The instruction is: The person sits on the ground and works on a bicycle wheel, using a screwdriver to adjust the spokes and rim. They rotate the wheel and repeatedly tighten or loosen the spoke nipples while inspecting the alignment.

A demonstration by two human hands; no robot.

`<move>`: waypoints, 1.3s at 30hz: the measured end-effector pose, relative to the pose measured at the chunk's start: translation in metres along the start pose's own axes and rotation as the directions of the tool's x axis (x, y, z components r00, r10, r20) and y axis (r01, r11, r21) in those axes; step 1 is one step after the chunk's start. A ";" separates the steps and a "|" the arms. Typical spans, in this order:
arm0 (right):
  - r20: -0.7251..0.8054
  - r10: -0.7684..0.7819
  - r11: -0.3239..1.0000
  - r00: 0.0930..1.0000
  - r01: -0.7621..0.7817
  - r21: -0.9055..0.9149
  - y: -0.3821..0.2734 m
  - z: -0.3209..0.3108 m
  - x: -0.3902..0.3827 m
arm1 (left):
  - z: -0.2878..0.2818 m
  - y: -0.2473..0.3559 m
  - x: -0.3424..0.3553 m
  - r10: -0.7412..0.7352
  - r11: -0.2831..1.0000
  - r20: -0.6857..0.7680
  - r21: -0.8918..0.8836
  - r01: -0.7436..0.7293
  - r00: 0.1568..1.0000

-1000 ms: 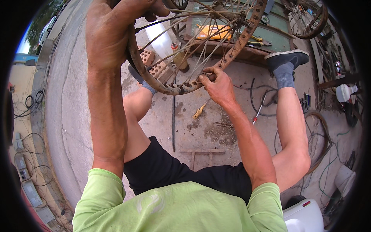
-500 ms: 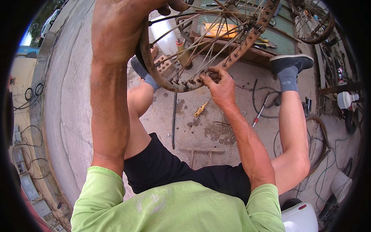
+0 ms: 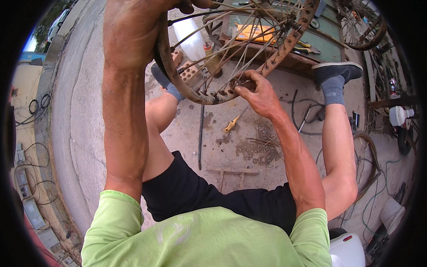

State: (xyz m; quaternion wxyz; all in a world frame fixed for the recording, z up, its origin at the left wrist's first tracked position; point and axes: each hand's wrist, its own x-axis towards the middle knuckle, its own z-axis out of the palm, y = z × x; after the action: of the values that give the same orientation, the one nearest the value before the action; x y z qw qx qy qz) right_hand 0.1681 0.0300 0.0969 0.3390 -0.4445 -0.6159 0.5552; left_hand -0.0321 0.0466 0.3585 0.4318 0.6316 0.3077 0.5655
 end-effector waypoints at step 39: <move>-0.303 0.055 0.936 0.951 -0.155 -0.316 -0.016 0.038 0.006 | -0.018 0.020 -0.012 -0.035 0.986 0.008 0.163 0.033 0.999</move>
State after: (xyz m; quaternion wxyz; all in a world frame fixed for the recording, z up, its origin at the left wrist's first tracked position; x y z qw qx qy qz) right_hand 0.1282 0.0207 0.1065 0.3142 -0.6048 -0.6202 0.3884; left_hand -0.0532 0.0312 0.3706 0.3900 0.6625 0.3613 0.5277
